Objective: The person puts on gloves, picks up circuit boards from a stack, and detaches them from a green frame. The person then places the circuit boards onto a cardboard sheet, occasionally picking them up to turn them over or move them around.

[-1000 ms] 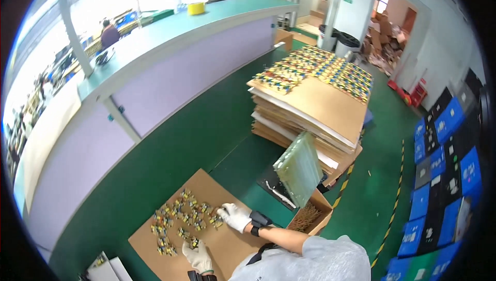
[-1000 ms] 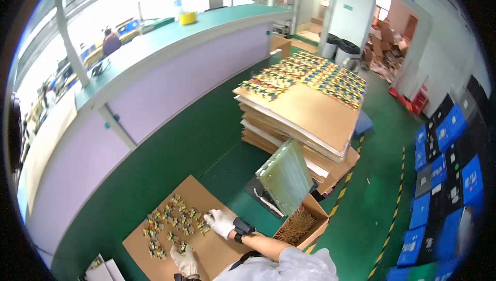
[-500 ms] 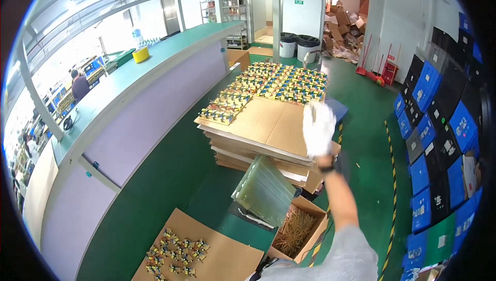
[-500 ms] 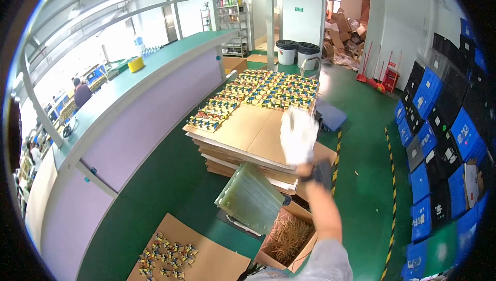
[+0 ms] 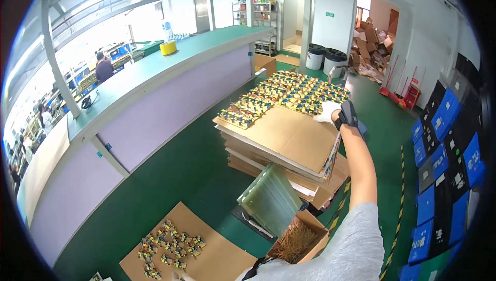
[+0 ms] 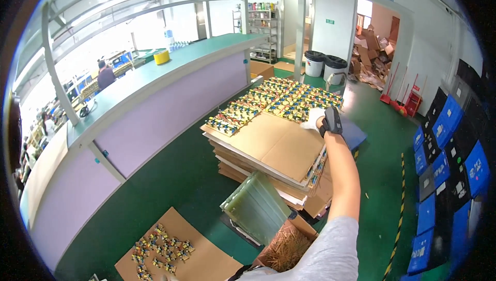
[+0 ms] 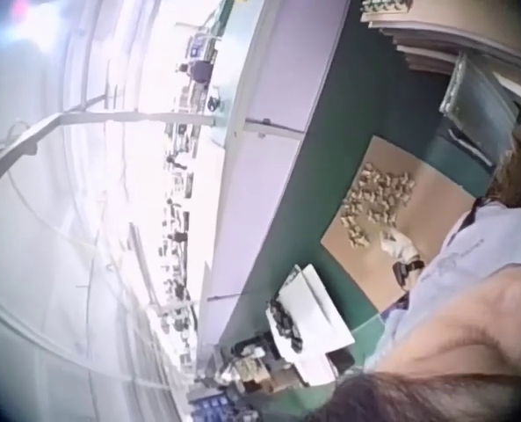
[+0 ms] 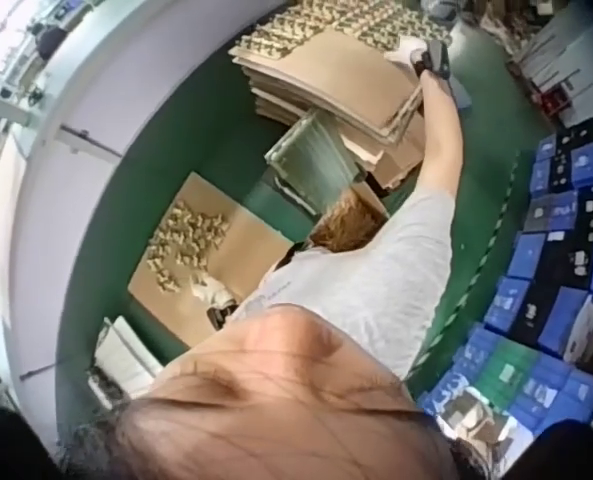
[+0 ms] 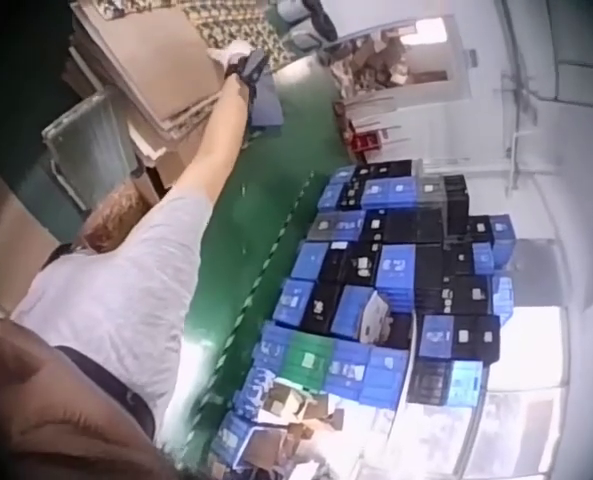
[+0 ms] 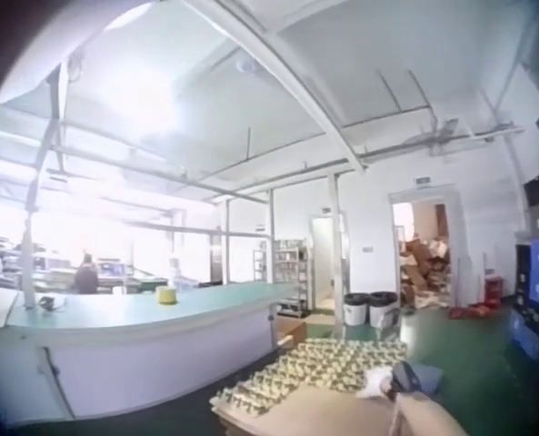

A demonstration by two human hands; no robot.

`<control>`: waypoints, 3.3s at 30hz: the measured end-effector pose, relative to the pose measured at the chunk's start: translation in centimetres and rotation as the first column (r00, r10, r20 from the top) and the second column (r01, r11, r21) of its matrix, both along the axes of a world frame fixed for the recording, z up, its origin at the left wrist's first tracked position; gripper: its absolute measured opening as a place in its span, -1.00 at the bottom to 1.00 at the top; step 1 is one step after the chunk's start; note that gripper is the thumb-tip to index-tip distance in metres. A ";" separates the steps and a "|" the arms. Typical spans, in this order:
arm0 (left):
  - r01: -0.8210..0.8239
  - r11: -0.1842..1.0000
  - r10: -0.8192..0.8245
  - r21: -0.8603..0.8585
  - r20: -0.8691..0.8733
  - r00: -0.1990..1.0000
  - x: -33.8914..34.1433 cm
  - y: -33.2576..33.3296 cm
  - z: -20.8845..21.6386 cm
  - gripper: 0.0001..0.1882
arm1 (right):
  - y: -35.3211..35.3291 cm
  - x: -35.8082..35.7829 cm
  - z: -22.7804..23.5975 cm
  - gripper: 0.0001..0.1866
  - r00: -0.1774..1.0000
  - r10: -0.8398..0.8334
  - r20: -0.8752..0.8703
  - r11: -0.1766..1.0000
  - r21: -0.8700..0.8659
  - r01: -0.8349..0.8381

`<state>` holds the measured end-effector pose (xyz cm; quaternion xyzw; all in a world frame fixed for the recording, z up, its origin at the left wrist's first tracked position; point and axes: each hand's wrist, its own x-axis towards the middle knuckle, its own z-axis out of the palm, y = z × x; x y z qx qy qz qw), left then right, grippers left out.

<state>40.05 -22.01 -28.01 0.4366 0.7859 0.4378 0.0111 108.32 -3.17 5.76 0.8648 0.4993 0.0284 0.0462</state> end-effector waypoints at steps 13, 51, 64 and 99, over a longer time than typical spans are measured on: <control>0.098 0.995 -0.086 -0.030 0.259 0.962 5.3 -0.4 5.9 -0.57 | -2.9 -6.5 1.9 -0.74 0.928 0.302 0.217 0.946 0.050 -0.320; 0.716 0.694 -0.057 -0.077 0.985 0.161 10.8 2.4 11.2 -0.58 | -14.4 -23.6 -25.5 -0.67 0.847 0.258 -0.465 0.733 0.665 0.142; 0.663 0.747 0.015 -0.050 0.998 0.058 10.9 2.9 9.1 -0.64 | -10.9 -21.9 -26.1 -0.59 0.908 0.235 -0.347 0.664 0.739 0.110; 0.268 0.930 -0.148 0.252 0.924 -0.353 7.6 -2.8 10.0 -0.41 | -14.5 -45.0 -26.7 -0.41 0.088 0.248 -0.965 0.967 0.241 -0.087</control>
